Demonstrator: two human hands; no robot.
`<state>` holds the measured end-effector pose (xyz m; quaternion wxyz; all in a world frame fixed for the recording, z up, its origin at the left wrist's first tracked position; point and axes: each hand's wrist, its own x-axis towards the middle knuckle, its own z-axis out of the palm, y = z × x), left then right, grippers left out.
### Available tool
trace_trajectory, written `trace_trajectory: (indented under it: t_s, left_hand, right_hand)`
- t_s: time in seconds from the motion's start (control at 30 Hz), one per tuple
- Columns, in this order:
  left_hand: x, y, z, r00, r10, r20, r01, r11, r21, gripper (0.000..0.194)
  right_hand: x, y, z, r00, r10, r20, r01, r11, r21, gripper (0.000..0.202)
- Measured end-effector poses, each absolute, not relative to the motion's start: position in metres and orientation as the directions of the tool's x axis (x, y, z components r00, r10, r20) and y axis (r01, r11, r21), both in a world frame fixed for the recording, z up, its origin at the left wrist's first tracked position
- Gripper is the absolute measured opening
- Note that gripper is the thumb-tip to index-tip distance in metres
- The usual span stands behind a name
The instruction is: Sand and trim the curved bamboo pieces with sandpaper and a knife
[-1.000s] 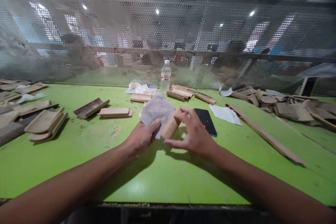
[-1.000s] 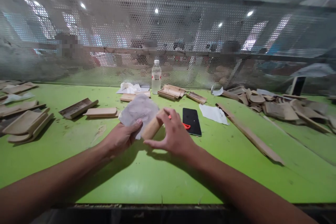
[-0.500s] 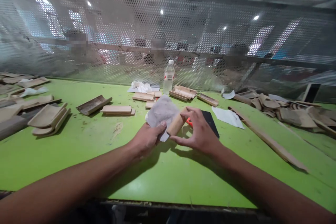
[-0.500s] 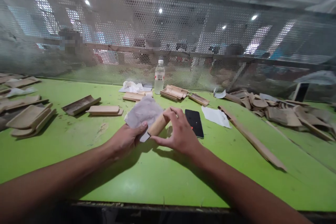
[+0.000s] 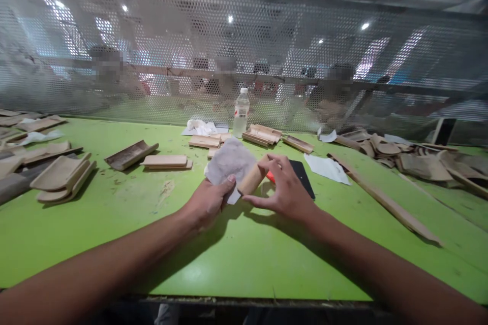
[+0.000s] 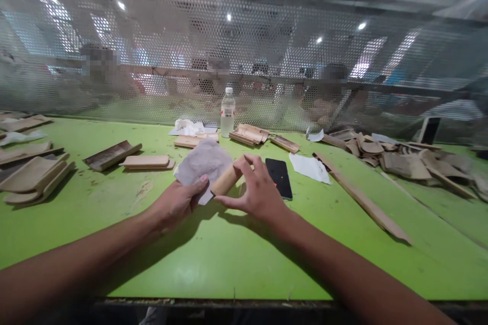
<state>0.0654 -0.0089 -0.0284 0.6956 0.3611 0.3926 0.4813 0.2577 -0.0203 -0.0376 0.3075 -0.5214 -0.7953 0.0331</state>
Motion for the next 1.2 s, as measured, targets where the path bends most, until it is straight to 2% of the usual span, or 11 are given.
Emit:
trace_trajectory:
  t_s: [0.13, 0.27, 0.37, 0.5, 0.63, 0.77, 0.87, 1.0, 1.1, 1.2]
  left_hand:
    - [0.063, -0.008, -0.033, 0.27, 0.935, -0.229, -0.356, 0.318, 0.879, 0.023]
    - [0.062, -0.009, -0.037, 0.279, 0.936, -0.214, -0.363, 0.31, 0.879, 0.025]
    - [0.062, -0.01, -0.036, 0.293, 0.931, -0.219, -0.386, 0.325, 0.863, 0.024]
    - [0.062, -0.011, -0.031, 0.263, 0.934, -0.244, -0.359, 0.329, 0.874, 0.024]
    - [0.061, -0.011, -0.033, 0.287, 0.936, -0.206, -0.392, 0.311, 0.866, 0.024]
    - [0.06, -0.009, -0.033, 0.267, 0.94, -0.211, -0.366, 0.301, 0.881, 0.021]
    - [0.061, -0.008, -0.03, 0.26, 0.936, -0.237, -0.356, 0.321, 0.877, 0.019]
    - [0.063, -0.009, -0.026, 0.226, 0.947, -0.228, -0.378, 0.301, 0.876, 0.018]
    - [0.064, -0.01, -0.026, 0.266, 0.937, -0.228, -0.36, 0.315, 0.878, 0.02]
    - [0.064, -0.01, -0.027, 0.213, 0.952, -0.219, -0.387, 0.288, 0.876, 0.021]
  right_hand:
    - [0.259, -0.024, -0.035, -0.356, 0.834, 0.421, 0.783, 0.513, -0.353, 0.08]
    - [0.262, -0.027, -0.034, -0.29, 0.884, 0.367, 0.8, 0.434, -0.415, 0.078]
    - [0.262, -0.028, -0.035, -0.382, 0.858, 0.344, 0.758, 0.503, -0.415, 0.082]
    - [0.262, -0.026, -0.036, -0.29, 0.915, 0.281, 0.783, 0.396, -0.48, 0.081]
    - [0.261, -0.024, -0.037, -0.408, 0.848, 0.339, 0.748, 0.523, -0.408, 0.085]
    - [0.261, -0.021, -0.037, -0.279, 0.882, 0.381, 0.802, 0.432, -0.412, 0.079]
    - [0.26, -0.02, -0.037, -0.347, 0.846, 0.406, 0.784, 0.499, -0.369, 0.082]
    - [0.261, -0.019, -0.035, -0.246, 0.86, 0.448, 0.818, 0.432, -0.38, 0.073]
    - [0.261, -0.017, -0.032, -0.323, 0.833, 0.449, 0.815, 0.486, -0.314, 0.078]
    - [0.262, -0.015, -0.032, -0.273, 0.836, 0.477, 0.847, 0.444, -0.293, 0.077]
